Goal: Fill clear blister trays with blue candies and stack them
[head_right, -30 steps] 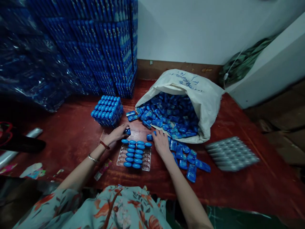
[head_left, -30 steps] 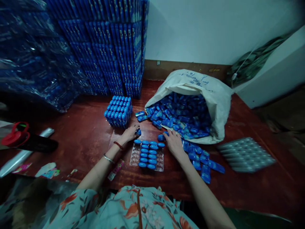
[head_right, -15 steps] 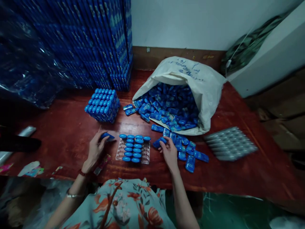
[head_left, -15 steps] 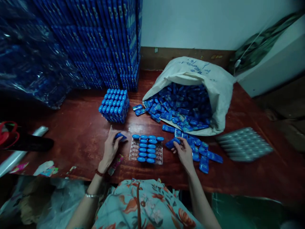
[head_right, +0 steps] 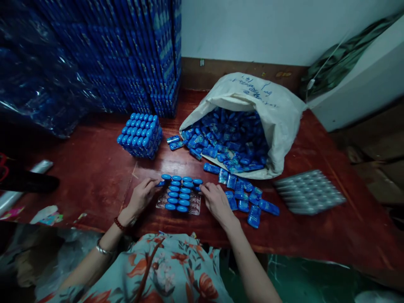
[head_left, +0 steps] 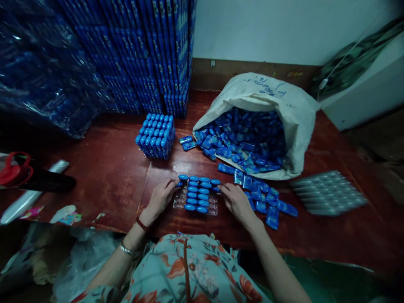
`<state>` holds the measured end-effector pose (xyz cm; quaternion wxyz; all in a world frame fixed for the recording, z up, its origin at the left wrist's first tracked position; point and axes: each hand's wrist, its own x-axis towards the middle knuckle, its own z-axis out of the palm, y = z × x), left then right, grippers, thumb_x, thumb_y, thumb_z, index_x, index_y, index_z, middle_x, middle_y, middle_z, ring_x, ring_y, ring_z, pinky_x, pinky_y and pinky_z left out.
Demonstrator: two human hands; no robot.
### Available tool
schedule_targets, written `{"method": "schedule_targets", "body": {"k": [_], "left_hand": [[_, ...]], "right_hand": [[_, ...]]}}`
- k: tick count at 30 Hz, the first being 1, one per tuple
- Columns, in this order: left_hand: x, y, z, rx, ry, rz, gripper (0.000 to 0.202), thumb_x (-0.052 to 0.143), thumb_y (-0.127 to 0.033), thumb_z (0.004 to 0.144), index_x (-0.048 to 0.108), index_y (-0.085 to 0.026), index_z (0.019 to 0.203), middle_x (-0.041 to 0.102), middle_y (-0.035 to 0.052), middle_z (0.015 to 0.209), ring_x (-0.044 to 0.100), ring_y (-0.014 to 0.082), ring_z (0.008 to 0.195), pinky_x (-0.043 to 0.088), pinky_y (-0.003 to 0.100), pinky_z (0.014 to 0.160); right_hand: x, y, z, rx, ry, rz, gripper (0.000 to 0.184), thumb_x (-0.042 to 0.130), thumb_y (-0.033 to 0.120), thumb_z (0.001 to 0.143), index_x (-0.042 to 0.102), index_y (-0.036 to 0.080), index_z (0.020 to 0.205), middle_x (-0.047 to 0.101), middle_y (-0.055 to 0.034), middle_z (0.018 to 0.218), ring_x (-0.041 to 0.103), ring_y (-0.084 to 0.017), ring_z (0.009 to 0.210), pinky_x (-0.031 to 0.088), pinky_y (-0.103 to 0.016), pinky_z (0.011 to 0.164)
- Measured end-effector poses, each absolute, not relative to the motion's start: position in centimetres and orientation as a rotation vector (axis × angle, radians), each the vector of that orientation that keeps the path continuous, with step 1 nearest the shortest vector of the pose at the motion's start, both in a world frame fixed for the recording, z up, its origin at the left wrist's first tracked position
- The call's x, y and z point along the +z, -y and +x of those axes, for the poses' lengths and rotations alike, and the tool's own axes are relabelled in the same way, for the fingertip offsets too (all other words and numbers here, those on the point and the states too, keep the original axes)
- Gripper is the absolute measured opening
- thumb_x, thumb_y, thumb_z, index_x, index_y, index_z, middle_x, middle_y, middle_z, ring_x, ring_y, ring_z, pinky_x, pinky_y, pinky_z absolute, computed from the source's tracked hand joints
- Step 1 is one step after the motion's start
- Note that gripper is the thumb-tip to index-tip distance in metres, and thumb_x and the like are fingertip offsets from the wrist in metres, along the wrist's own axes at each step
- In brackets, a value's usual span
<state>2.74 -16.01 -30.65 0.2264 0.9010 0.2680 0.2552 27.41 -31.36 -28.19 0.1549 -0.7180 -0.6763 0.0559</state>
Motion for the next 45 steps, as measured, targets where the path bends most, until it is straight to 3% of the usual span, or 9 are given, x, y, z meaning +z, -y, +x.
{"method": "schedule_targets", "body": {"k": [7, 13, 19, 24, 28, 32, 37, 45], "left_hand": [[-28.4, 15.3, 3.9, 0.539, -0.471, 2.562, 0.026, 0.032, -0.02, 0.095, 0.056, -0.016, 0.103, 0.059, 0.0084, 0.094, 0.057, 0.0162, 0.085, 0.048, 0.028, 0.074], [-29.0, 14.2, 4.2, 0.491, -0.485, 2.512, 0.023, 0.034, -0.018, 0.094, 0.057, -0.015, 0.095, 0.056, 0.0054, 0.087, 0.054, 0.0133, 0.076, 0.046, 0.024, 0.068], [-29.1, 15.2, 5.3, 0.354, -0.527, 2.76, 0.024, 0.036, -0.015, 0.093, 0.057, -0.016, 0.105, 0.058, 0.0087, 0.102, 0.053, 0.0184, 0.09, 0.045, 0.03, 0.077], [-28.1, 15.6, 5.2, 0.426, -0.698, 2.88, 0.024, 0.041, -0.021, 0.092, 0.061, -0.018, 0.105, 0.055, 0.011, 0.103, 0.051, 0.0213, 0.087, 0.044, 0.033, 0.072], [-27.3, 12.6, 8.0, 0.458, -0.788, 2.753, 0.027, 0.037, -0.024, 0.095, 0.059, -0.019, 0.11, 0.055, 0.0074, 0.095, 0.053, 0.0177, 0.085, 0.045, 0.029, 0.074], [-27.8, 8.3, 13.7, 0.246, -1.069, 2.761, 0.034, 0.042, -0.02, 0.091, 0.05, -0.015, 0.124, 0.053, 0.0147, 0.113, 0.053, 0.0237, 0.098, 0.045, 0.034, 0.081], [-29.2, 5.7, 17.2, 0.182, -1.092, 2.778, 0.035, 0.039, -0.01, 0.089, 0.052, -0.014, 0.121, 0.052, 0.0171, 0.117, 0.051, 0.028, 0.106, 0.045, 0.037, 0.081], [-30.6, 7.1, 12.1, 0.216, -1.056, 2.718, 0.033, 0.04, -0.03, 0.094, 0.053, -0.02, 0.122, 0.057, 0.012, 0.105, 0.057, 0.0234, 0.094, 0.047, 0.033, 0.079]], "right_hand": [[-25.2, 29.5, 26.5, 0.257, 2.288, -2.151, 0.037, 0.035, 0.003, 0.085, 0.06, 0.021, 0.104, 0.062, -0.0082, 0.099, 0.056, -0.019, 0.09, 0.036, -0.032, 0.082], [-24.5, 28.2, 26.1, 0.322, 2.34, -2.223, 0.037, 0.038, 0.005, 0.086, 0.06, 0.021, 0.111, 0.063, -0.009, 0.101, 0.058, -0.019, 0.09, 0.037, -0.033, 0.082], [-27.5, 30.2, 26.4, -0.141, 2.274, -2.147, 0.035, 0.041, 0.015, 0.092, 0.056, 0.021, 0.123, 0.064, -0.0077, 0.091, 0.057, -0.016, 0.074, 0.037, -0.027, 0.066], [-30.0, 32.4, 27.5, -0.38, 1.922, -2.118, 0.036, 0.041, 0.023, 0.094, 0.054, 0.025, 0.128, 0.061, -0.0027, 0.08, 0.051, -0.012, 0.061, 0.038, -0.023, 0.062], [-30.8, 30.0, 30.2, -0.272, 1.574, -2.286, 0.035, 0.036, 0.02, 0.094, 0.058, 0.022, 0.121, 0.06, -0.0064, 0.093, 0.057, -0.016, 0.08, 0.044, -0.024, 0.066], [-30.1, 25.5, 31.8, 0.002, 1.666, -2.525, 0.041, 0.043, 0.018, 0.088, 0.05, 0.02, 0.129, 0.054, -0.012, 0.116, 0.052, -0.024, 0.103, 0.046, -0.029, 0.072], [-28.8, 24.7, 31.0, 0.19, 1.83, -2.647, 0.051, 0.046, 0.01, 0.081, 0.044, 0.018, 0.131, 0.047, -0.0151, 0.123, 0.054, -0.024, 0.101, 0.045, -0.029, 0.071], [-29.2, 30.8, 29.9, 0.253, 1.802, -2.593, 0.044, 0.047, 0.018, 0.083, 0.041, 0.019, 0.127, 0.045, -0.0135, 0.12, 0.061, -0.017, 0.075, 0.042, -0.025, 0.055]]}}
